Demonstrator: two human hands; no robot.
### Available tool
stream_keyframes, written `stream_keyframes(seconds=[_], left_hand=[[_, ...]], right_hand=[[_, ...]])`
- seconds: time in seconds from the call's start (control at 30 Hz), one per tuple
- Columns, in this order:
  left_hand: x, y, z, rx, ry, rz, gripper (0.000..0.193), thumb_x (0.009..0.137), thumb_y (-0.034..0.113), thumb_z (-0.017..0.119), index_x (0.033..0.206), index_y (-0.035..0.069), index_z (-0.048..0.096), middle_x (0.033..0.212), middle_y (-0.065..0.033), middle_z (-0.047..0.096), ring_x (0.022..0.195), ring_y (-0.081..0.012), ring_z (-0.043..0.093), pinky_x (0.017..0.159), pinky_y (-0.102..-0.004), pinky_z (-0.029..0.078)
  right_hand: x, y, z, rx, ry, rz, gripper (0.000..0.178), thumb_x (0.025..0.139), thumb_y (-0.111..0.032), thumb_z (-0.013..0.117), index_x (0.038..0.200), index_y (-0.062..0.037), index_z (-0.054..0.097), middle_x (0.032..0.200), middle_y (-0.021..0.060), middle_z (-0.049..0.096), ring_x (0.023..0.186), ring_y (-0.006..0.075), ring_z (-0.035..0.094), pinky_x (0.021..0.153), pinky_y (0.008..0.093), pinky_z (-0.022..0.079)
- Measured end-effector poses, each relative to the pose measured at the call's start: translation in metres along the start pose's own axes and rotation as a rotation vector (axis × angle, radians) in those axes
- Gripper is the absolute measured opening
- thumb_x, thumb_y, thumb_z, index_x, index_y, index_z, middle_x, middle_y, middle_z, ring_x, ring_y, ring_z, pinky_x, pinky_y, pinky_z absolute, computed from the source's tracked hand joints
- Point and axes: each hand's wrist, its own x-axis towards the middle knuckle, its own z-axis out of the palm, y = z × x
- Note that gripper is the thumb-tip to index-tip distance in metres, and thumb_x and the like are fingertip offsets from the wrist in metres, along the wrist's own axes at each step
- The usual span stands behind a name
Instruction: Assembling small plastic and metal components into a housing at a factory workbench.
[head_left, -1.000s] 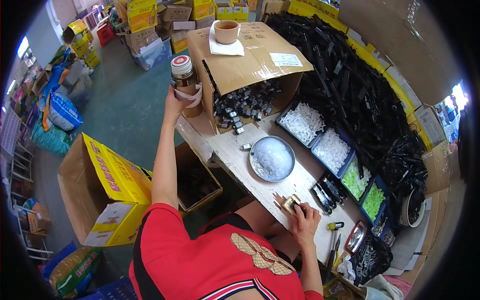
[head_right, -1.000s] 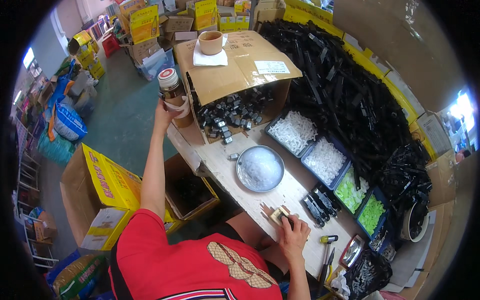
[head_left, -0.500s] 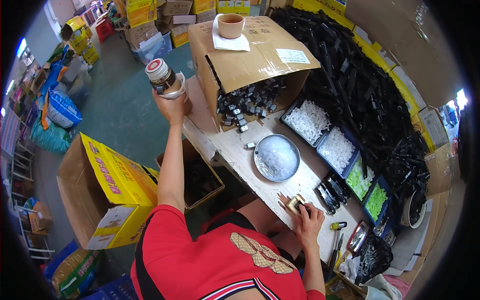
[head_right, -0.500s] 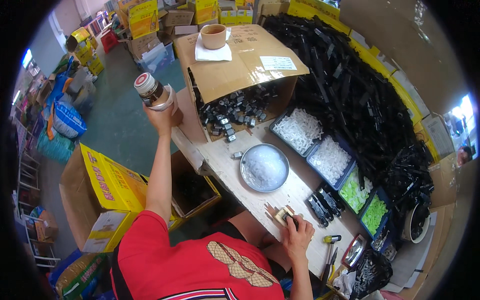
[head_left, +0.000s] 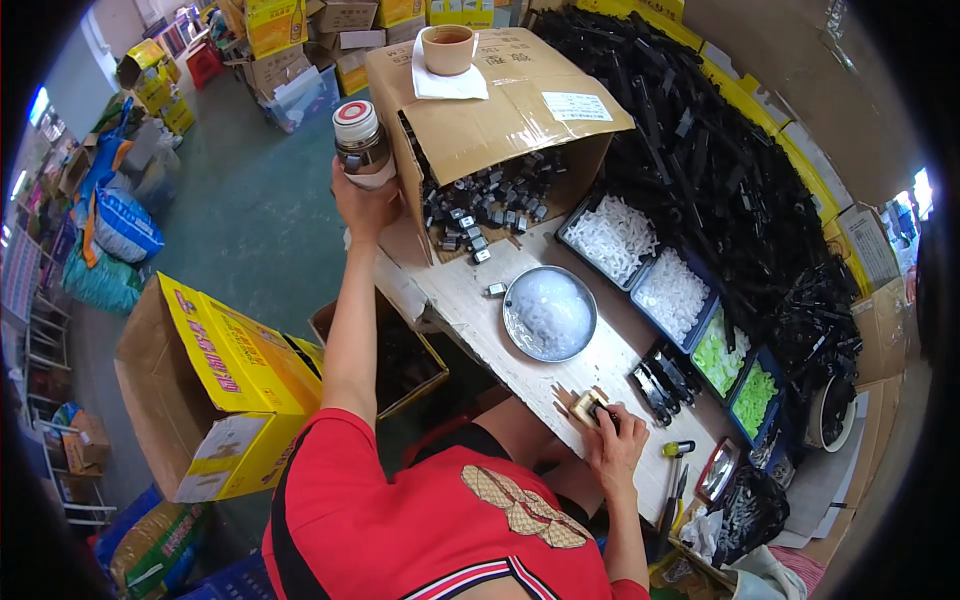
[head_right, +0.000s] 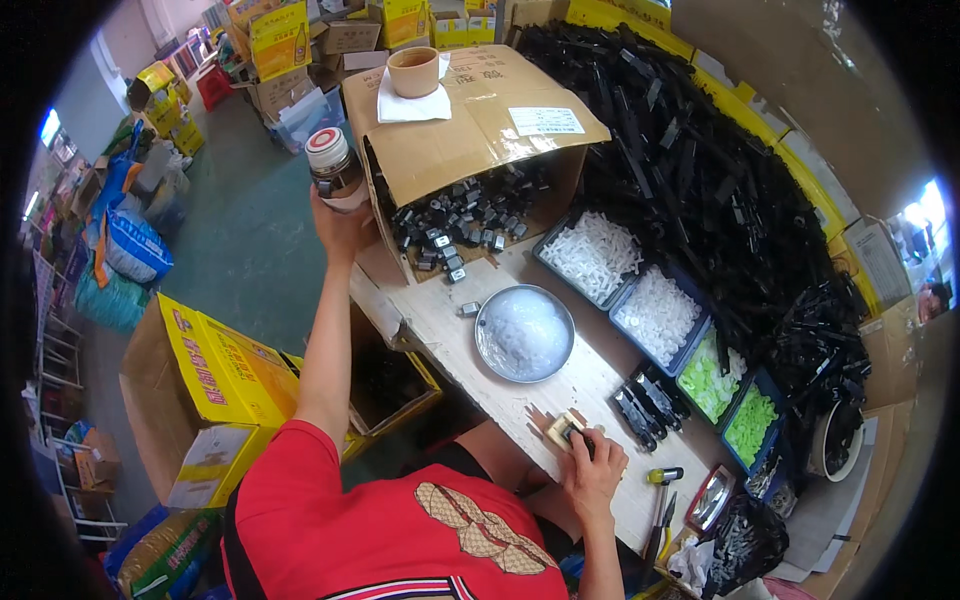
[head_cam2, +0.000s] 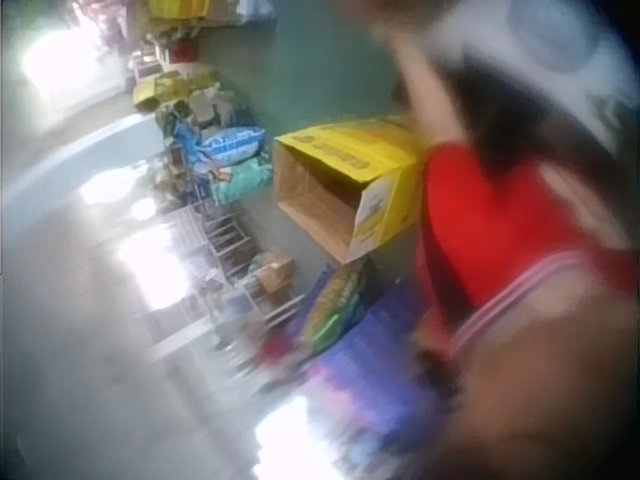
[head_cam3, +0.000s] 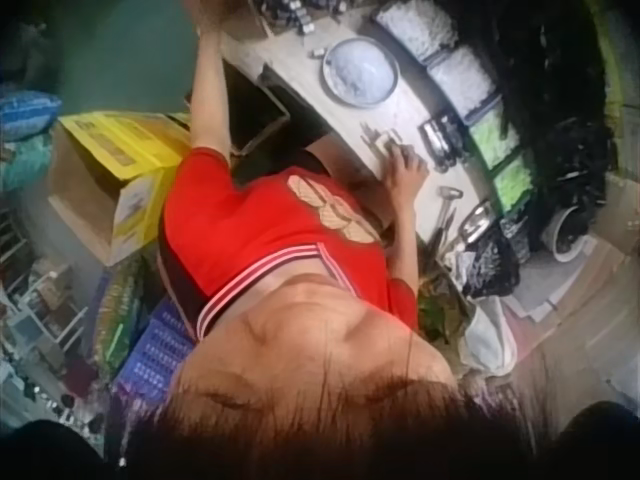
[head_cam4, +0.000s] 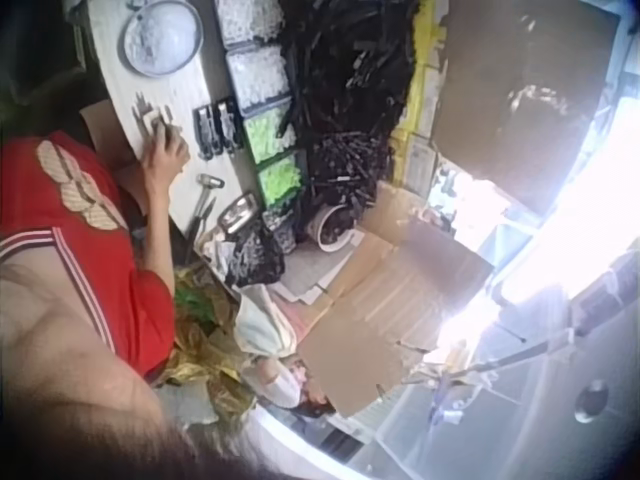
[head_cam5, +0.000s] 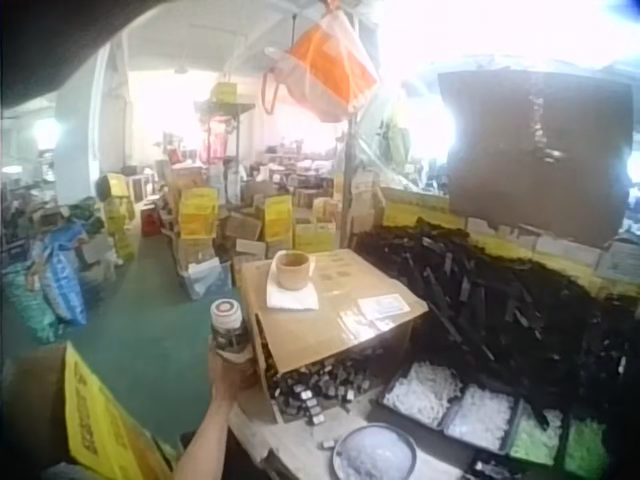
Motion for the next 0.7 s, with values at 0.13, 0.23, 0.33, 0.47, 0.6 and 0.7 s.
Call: stream_keyframes(seconds=[0.13, 0.23, 0.33, 0.47, 0.6, 0.7], left_hand=[[0.009, 0.001, -0.017, -0.05, -0.186, -0.058, 0.098, 0.05, 0.026, 0.082, 0.129, -0.003, 0.031, 0.122, -0.0219, 0.046, 0.108, -0.035, 0.049, 0.088, -0.0396, 0.043], [0.015, -0.016, -0.022, -0.031, -0.288, -0.052, 0.104, 0.052, 0.026, 0.083, 0.133, -0.001, 0.024, 0.124, -0.021, 0.046, 0.108, -0.0314, 0.051, 0.088, -0.0374, 0.043], [0.017, -0.025, -0.023, -0.277, -0.401, -0.092, 0.109, 0.055, 0.023, 0.083, 0.137, 0.002, 0.015, 0.126, -0.0181, 0.044, 0.111, -0.0277, 0.049, 0.092, -0.0358, 0.041], [0.009, -0.019, -0.041, -0.558, -0.366, -0.137, 0.102, 0.063, 0.018, 0.079, 0.138, 0.004, 0.011, 0.13, -0.0138, 0.037, 0.118, -0.0242, 0.04, 0.098, -0.0353, 0.033], [0.023, -0.001, -0.063, -0.459, 0.116, -0.148, 0.081, 0.071, 0.021, 0.072, 0.135, 0.004, 0.025, 0.12, -0.0144, 0.045, 0.112, -0.0217, 0.044, 0.089, -0.0307, 0.037], [0.043, 0.072, -0.06, -0.454, 0.206, -0.018, 0.063, 0.073, 0.019, 0.07, 0.126, 0.003, 0.04, 0.104, -0.0072, 0.054, 0.101, -0.0171, 0.048, 0.084, -0.0288, 0.039]], right_hand=[[-0.001, 0.001, 0.0, -0.007, -0.009, 0.001, 0.037, 0.067, -0.012, 0.065, 0.104, -0.0103, 0.058, 0.108, 0.007, 0.05, 0.094, 0.0275, 0.044, 0.083, 0.0395, 0.034], [-0.001, 0.001, 0.0, 0.0, 0.006, -0.011, 0.037, 0.067, -0.013, 0.065, 0.104, -0.0105, 0.058, 0.108, 0.0067, 0.05, 0.094, 0.0274, 0.044, 0.083, 0.0394, 0.034], [0.0, 0.001, 0.0, 0.008, 0.006, -0.013, 0.035, 0.07, -0.015, 0.064, 0.104, -0.0113, 0.058, 0.108, 0.0058, 0.05, 0.094, 0.0271, 0.044, 0.082, 0.0399, 0.033], [-0.001, 0.002, -0.002, 0.012, -0.002, -0.012, 0.035, 0.071, -0.015, 0.064, 0.105, -0.0114, 0.058, 0.108, 0.0057, 0.05, 0.094, 0.0272, 0.044, 0.082, 0.0399, 0.033], [-0.002, 0.003, 0.0, 0.009, 0.001, -0.019, 0.035, 0.07, -0.015, 0.064, 0.105, -0.012, 0.058, 0.108, 0.0051, 0.049, 0.095, 0.0268, 0.044, 0.082, 0.0396, 0.033], [-0.003, 0.003, 0.0, 0.01, 0.002, -0.017, 0.035, 0.07, -0.015, 0.064, 0.105, -0.0124, 0.058, 0.108, 0.0047, 0.049, 0.095, 0.0265, 0.044, 0.082, 0.0394, 0.033]])
